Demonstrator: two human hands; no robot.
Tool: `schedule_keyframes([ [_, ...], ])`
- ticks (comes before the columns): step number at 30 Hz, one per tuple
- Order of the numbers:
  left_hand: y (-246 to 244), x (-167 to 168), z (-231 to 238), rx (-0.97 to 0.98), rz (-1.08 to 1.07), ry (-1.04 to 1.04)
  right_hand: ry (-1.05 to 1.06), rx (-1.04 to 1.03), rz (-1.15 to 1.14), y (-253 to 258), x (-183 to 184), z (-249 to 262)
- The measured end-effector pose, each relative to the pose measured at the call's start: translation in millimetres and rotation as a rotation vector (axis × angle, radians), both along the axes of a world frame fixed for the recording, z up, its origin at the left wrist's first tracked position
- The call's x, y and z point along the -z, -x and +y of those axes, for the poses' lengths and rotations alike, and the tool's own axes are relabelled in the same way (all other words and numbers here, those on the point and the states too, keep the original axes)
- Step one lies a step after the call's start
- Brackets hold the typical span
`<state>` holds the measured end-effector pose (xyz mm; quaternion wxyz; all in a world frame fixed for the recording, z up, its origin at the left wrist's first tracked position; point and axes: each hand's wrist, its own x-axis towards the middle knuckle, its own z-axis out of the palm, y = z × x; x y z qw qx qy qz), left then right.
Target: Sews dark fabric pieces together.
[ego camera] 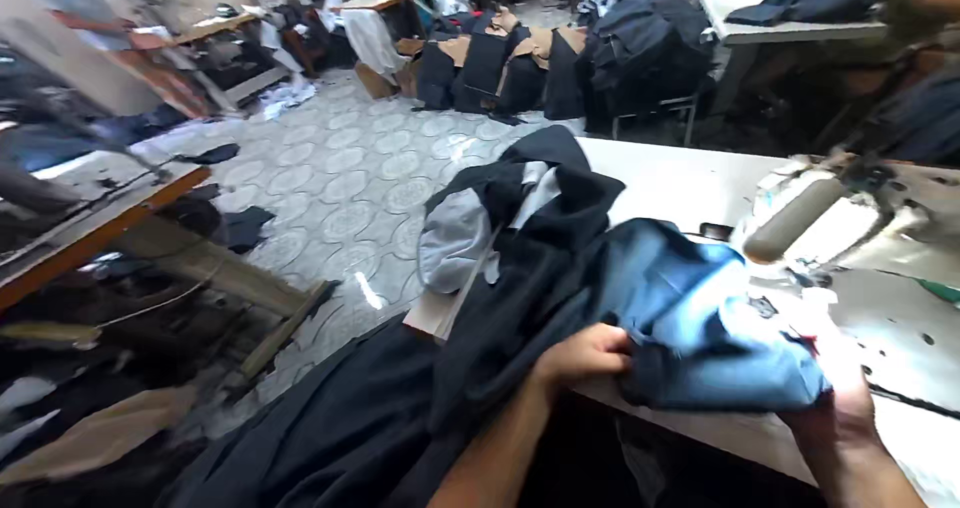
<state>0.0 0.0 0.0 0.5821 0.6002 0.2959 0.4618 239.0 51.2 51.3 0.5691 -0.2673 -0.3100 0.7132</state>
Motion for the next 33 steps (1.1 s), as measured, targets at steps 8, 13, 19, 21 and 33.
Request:
schedule_keyframes([
  [8, 2.6, -7.6, -7.2, 0.383, 0.046, 0.04, 0.105, -0.181, 0.06, -5.1, 32.4, -3.0],
  [13, 19.2, -38.3, 19.2, -0.159, 0.724, -0.033, -0.034, -0.301, -0.057, -9.1, 20.0, 7.1],
  [19, -25.4, -48.2, 29.9, 0.065, 0.562, -0.111, -0.072, -0.564, -0.352, -3.6, 0.7, 16.5],
  [21, -21.2, -43.8, 29.4, 0.123, 0.228, 0.025, -0.175, -0.782, -0.403, -15.9, 4.9, 19.5],
  [33, -55.9, -80.3, 13.0, 0.178, 1.666, -0.108, -1.039, -0.505, -1.98, -42.1, -1.2, 5.1],
])
